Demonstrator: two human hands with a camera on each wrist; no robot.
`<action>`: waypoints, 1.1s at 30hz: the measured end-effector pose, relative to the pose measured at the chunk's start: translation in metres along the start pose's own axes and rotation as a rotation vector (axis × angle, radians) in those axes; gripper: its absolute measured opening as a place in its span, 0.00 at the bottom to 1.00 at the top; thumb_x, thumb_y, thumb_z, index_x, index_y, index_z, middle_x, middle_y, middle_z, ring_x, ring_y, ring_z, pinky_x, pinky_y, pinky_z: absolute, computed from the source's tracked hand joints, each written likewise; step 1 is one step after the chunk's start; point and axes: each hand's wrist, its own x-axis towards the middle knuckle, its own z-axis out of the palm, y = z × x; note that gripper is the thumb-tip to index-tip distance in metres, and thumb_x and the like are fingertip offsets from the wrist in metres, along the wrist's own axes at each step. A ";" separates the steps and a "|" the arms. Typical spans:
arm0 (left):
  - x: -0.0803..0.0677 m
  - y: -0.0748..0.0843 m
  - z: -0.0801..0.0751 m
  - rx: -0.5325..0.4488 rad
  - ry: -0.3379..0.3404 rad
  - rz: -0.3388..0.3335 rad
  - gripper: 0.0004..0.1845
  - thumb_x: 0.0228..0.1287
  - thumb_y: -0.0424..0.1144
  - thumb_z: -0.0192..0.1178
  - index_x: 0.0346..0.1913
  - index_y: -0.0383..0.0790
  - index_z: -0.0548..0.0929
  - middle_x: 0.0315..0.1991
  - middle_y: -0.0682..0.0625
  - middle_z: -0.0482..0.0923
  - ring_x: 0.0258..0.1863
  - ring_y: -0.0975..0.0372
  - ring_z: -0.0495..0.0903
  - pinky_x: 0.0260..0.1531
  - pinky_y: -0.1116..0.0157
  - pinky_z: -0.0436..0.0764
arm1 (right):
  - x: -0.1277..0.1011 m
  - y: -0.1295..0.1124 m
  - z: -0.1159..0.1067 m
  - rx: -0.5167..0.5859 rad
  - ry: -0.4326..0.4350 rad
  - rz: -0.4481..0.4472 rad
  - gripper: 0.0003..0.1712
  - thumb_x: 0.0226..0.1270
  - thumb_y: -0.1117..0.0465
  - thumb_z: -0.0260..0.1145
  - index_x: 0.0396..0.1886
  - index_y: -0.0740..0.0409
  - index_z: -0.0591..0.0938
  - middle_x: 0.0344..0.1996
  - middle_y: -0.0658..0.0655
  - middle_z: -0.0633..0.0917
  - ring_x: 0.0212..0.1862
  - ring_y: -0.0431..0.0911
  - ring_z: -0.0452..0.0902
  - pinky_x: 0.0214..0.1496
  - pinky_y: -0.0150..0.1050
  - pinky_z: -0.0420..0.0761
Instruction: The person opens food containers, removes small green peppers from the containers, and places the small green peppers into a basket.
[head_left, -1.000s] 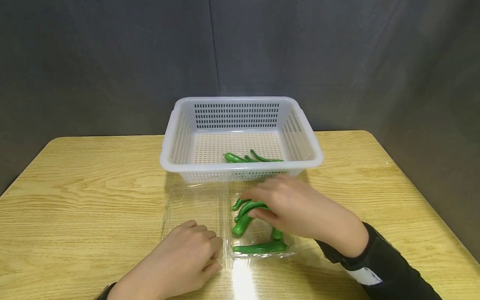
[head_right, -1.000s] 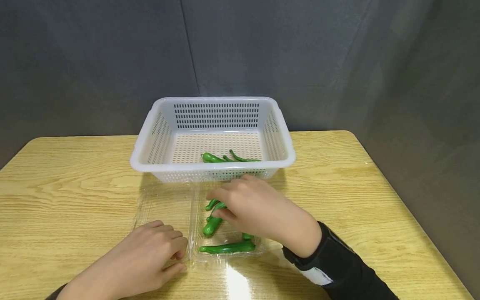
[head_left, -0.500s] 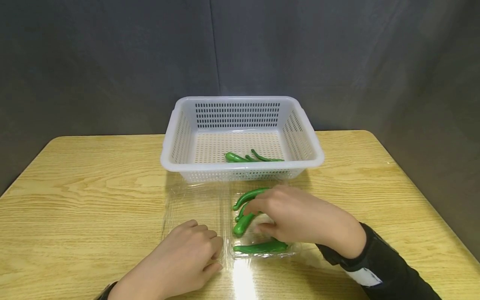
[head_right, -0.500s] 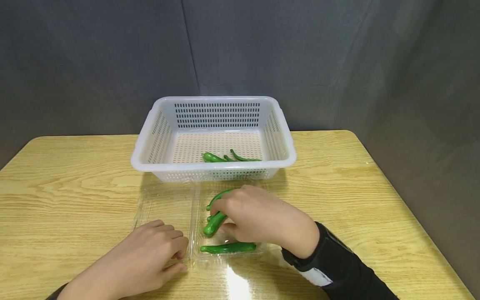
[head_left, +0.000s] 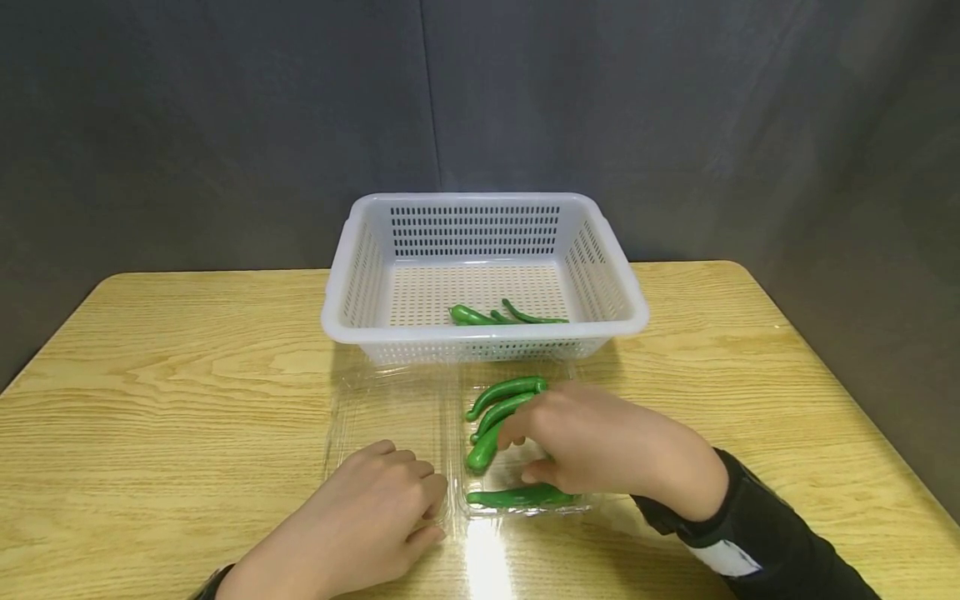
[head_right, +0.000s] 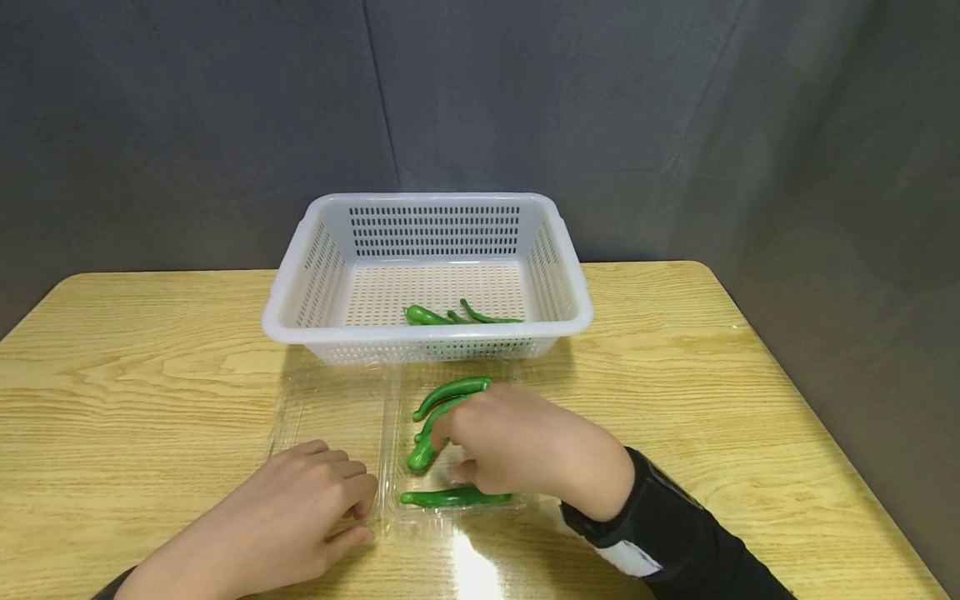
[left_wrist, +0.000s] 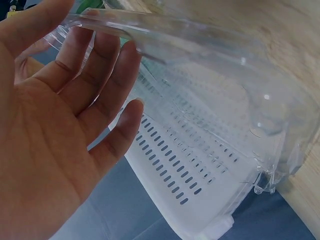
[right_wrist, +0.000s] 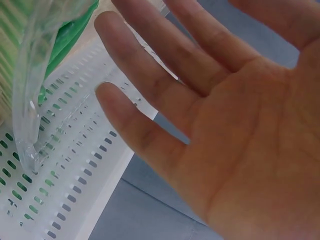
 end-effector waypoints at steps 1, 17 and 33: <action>0.000 0.000 0.000 0.000 0.001 0.000 0.18 0.56 0.43 0.65 0.18 0.53 0.67 0.17 0.64 0.58 0.19 0.69 0.59 0.29 0.69 0.63 | 0.000 0.000 0.000 -0.002 -0.007 0.004 0.16 0.55 0.63 0.76 0.45 0.45 0.87 0.38 0.41 0.86 0.35 0.36 0.78 0.40 0.37 0.78; 0.000 0.000 0.000 0.005 0.012 0.000 0.17 0.56 0.43 0.65 0.19 0.53 0.67 0.17 0.64 0.59 0.20 0.68 0.59 0.29 0.69 0.65 | 0.005 -0.003 0.011 -0.043 -0.091 0.022 0.18 0.51 0.63 0.78 0.44 0.51 0.87 0.38 0.44 0.86 0.38 0.36 0.79 0.43 0.37 0.80; 0.000 0.000 0.001 0.006 0.013 0.002 0.16 0.55 0.42 0.65 0.19 0.53 0.67 0.17 0.64 0.58 0.20 0.68 0.59 0.29 0.69 0.64 | 0.004 -0.001 0.010 -0.039 -0.104 0.043 0.13 0.50 0.66 0.78 0.35 0.49 0.85 0.26 0.42 0.79 0.30 0.36 0.73 0.37 0.36 0.77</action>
